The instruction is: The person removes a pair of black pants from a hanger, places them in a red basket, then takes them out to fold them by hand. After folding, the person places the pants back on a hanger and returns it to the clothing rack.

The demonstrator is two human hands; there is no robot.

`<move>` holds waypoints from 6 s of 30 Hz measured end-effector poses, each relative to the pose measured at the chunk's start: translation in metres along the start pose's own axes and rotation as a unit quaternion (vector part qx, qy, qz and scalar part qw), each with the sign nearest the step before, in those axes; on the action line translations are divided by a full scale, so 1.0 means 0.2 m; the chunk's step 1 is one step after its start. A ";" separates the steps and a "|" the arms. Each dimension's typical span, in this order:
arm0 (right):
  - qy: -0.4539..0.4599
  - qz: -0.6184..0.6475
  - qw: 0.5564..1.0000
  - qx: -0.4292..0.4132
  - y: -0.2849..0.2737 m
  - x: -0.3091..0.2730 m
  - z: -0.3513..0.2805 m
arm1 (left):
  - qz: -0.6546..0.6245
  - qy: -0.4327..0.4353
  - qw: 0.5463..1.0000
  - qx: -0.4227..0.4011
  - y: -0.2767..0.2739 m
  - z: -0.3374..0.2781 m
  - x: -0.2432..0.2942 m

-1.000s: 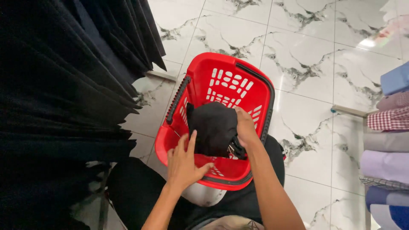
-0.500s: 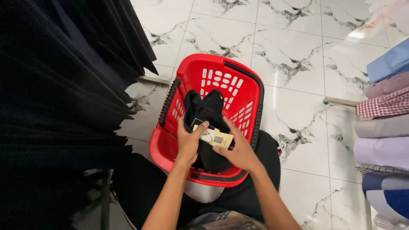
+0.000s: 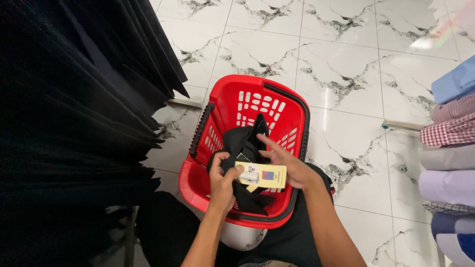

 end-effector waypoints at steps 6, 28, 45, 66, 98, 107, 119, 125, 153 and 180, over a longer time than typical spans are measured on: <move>-0.131 -0.076 0.988 -0.005 0.22 -0.19 0.03 | 0.044 -0.001 0.996 0.075 0.07 -0.06 0.13; -0.372 -0.199 0.904 -0.073 0.02 -0.58 -0.23 | 0.380 -0.075 0.890 -0.242 0.00 0.59 -0.02; 0.078 -0.462 0.814 0.342 0.33 -1.36 -0.49 | 0.264 -0.161 0.951 0.028 0.99 -0.67 1.61; -0.004 0.207 0.962 0.177 1.09 -1.72 -0.72 | -0.051 0.020 0.986 0.157 1.36 -1.78 2.66; 0.374 -0.007 0.889 -0.265 2.07 -1.79 -1.38 | -0.163 0.302 0.828 0.444 0.67 -2.97 1.89; 0.333 -0.082 0.891 -0.297 1.97 -1.56 -1.66 | -0.375 0.183 0.790 0.450 0.51 -2.91 1.60; 0.099 -0.246 0.924 -0.277 2.20 -1.93 -1.49 | 0.110 -0.044 0.796 0.594 0.56 -3.18 2.03; -0.136 -0.305 0.908 -0.254 2.40 -2.09 -1.38 | 0.126 0.117 0.771 0.613 0.67 -3.23 2.52; -0.303 -0.506 0.739 -0.324 2.13 -1.70 -1.42 | 0.355 0.219 0.645 0.640 0.40 -3.02 1.98; -0.083 -0.478 0.800 -0.353 1.77 -1.72 -1.25 | 0.311 -0.018 0.772 0.554 0.35 -2.99 1.85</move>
Point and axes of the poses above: each hand's wrist, its own z-axis towards the middle knuckle, its own y-axis out of the palm, x = y × z, the point moved 1 cm from there along z, towards the middle knuckle, and after that the axes turned 5 degrees about -y, right-handed, at the moved point
